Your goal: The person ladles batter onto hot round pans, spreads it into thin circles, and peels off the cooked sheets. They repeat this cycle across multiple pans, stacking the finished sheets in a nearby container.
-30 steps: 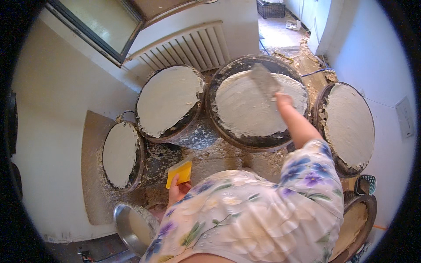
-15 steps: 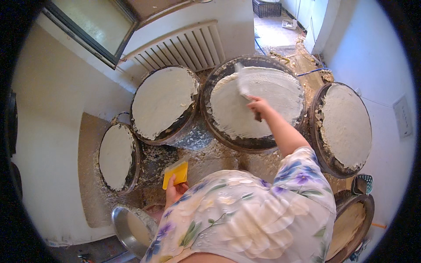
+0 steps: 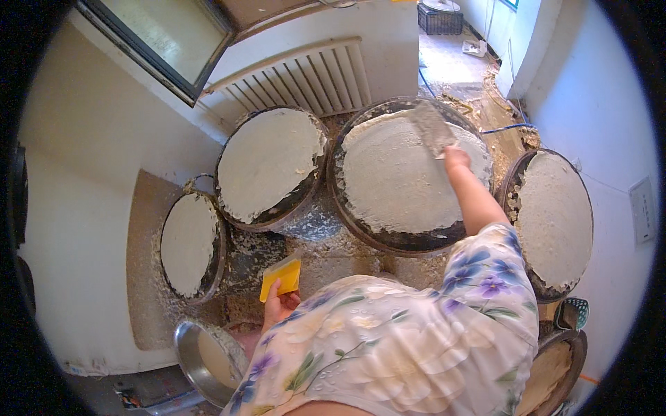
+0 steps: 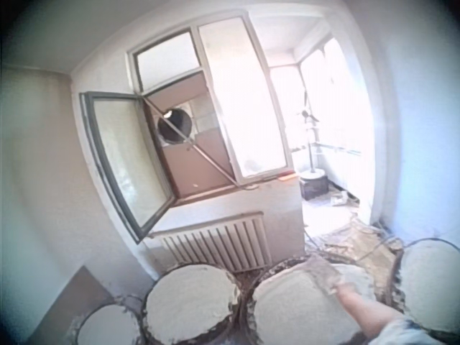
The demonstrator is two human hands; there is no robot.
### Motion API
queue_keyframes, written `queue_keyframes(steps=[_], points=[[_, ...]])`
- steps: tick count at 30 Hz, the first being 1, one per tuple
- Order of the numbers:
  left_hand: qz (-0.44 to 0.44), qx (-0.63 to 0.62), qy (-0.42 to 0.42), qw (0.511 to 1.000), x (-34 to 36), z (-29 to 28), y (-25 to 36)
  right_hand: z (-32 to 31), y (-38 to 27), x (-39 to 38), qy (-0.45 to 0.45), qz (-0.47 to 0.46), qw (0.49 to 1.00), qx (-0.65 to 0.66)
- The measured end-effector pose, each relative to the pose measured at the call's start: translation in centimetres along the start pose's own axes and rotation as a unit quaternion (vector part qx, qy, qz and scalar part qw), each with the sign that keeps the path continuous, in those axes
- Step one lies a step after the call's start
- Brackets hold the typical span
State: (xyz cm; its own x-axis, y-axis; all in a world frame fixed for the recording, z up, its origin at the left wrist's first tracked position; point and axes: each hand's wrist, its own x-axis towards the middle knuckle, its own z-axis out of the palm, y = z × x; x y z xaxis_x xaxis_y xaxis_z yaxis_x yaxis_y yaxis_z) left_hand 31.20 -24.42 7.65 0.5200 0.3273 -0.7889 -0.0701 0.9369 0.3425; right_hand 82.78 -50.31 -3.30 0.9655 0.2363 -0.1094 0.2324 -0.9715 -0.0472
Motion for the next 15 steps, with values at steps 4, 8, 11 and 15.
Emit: queue_keyframes(steps=[4, 8, 11, 15], points=[[-0.022, 0.008, -0.004, 1.000, 0.4, 0.2, 0.3, 0.7, 5.8, -1.4, 0.008, 0.099, 0.984, 0.149], [-0.029, 0.029, -0.009, 0.999, 0.8, 0.7, 0.1, 1.6, 2.6, -1.5, -0.068, 0.203, 0.710, 0.671], [-0.018, 0.010, 0.004, 1.000, 1.2, 1.5, -0.3, 1.1, -3.4, -0.9, -0.187, 0.111, 0.628, 0.747], [0.005, 0.002, -0.015, 1.000, 1.1, 2.1, -0.5, 0.5, -11.3, -2.6, -0.242, -0.042, 0.845, 0.475]])
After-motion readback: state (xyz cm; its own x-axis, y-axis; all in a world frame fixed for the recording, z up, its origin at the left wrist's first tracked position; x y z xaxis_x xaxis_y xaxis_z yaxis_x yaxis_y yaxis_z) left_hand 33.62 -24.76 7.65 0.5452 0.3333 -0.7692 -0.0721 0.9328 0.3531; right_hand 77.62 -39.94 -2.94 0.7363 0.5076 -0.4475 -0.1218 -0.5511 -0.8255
